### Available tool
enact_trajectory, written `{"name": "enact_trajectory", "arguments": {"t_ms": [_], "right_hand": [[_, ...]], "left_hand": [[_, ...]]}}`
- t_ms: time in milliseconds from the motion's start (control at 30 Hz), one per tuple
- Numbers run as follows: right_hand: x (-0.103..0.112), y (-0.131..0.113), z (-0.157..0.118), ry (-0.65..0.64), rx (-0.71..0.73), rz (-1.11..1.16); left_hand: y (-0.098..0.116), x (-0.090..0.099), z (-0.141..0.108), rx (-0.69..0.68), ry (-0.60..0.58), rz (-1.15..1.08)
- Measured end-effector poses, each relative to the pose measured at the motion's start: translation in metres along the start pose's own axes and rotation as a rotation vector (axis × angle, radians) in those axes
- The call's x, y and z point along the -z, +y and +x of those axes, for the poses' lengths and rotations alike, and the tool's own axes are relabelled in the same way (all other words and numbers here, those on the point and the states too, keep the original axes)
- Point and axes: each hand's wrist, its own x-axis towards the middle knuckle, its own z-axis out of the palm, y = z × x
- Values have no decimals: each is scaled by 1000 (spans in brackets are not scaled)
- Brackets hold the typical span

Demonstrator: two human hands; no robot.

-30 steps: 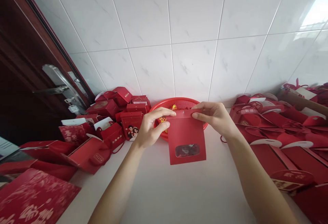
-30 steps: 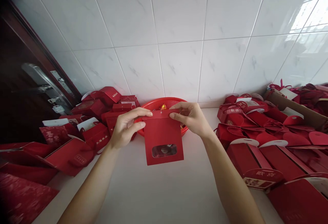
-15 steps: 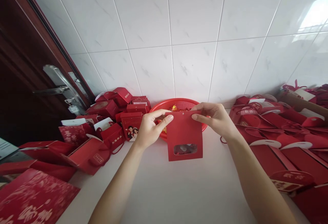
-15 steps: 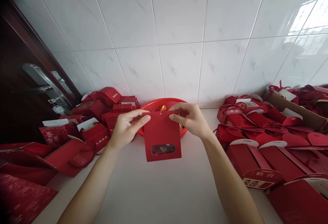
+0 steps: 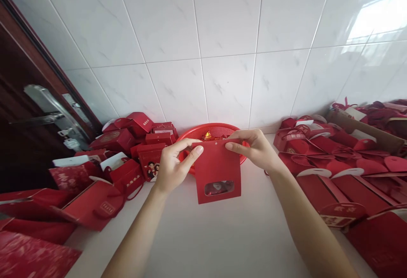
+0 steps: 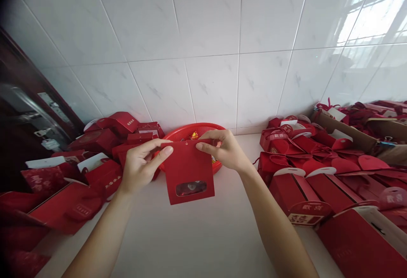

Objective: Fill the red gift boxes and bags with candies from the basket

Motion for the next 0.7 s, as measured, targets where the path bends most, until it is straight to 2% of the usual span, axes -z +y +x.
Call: {"name": "enact_trajectory", "arguments": {"t_ms": [300,433,567,700], "right_hand": [[-8,-4,-1,52,72,23],[0,-10,-1,151,68,-1],[28,-26,8,343,125,-86],[80,-58,21,559,268,-389]], "left_hand": [[-6,5,1,21,28,32],[-4,1,2,19,93,6],[-2,1,4,1,176,-85],[4,6,4,28,211,-88]]}}
